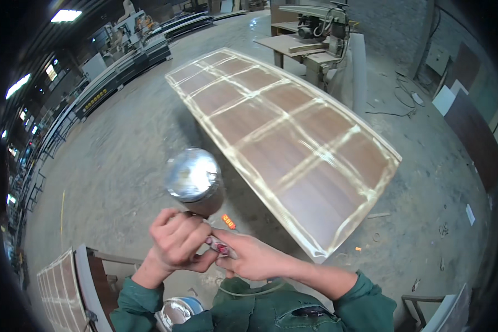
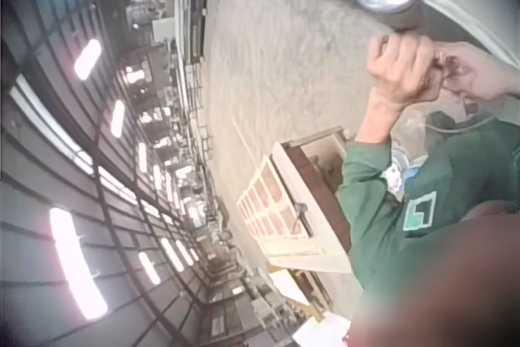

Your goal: Using a spray gun to apply a coating to a large wooden panel in an industrial manufacturing setting.

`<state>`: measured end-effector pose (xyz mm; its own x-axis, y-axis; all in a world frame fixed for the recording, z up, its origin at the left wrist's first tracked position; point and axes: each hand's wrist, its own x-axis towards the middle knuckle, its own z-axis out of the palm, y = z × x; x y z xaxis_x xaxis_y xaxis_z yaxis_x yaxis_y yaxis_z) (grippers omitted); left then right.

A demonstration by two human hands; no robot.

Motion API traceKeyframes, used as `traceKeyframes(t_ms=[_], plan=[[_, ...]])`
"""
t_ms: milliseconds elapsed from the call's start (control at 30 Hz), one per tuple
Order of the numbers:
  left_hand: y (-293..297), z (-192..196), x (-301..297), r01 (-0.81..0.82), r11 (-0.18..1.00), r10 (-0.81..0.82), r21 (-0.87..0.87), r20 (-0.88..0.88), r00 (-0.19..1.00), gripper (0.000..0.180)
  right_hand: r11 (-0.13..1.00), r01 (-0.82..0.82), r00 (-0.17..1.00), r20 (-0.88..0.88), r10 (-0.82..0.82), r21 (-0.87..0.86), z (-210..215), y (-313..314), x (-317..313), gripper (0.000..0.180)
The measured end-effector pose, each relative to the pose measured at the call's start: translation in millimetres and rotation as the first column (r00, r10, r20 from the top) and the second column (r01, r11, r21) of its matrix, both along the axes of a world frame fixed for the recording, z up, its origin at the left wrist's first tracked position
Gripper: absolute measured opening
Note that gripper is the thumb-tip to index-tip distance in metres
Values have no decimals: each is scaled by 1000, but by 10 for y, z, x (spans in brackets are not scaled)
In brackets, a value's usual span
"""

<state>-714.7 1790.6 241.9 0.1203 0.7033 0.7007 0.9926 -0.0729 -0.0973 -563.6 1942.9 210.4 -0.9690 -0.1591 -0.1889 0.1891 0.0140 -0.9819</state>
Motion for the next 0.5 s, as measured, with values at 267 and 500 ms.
traceKeyframes(t_ms=[267,500], plan=[[712,-199,-774,150,988,-144,22,440,886,53,833,551,817,231,-528,-43,-341,364,-437,23],[781,-1902,-786,670,725,106,162,934,-341,47,489,857,464,-167,-870,-162,-343,687,-1372,38]])
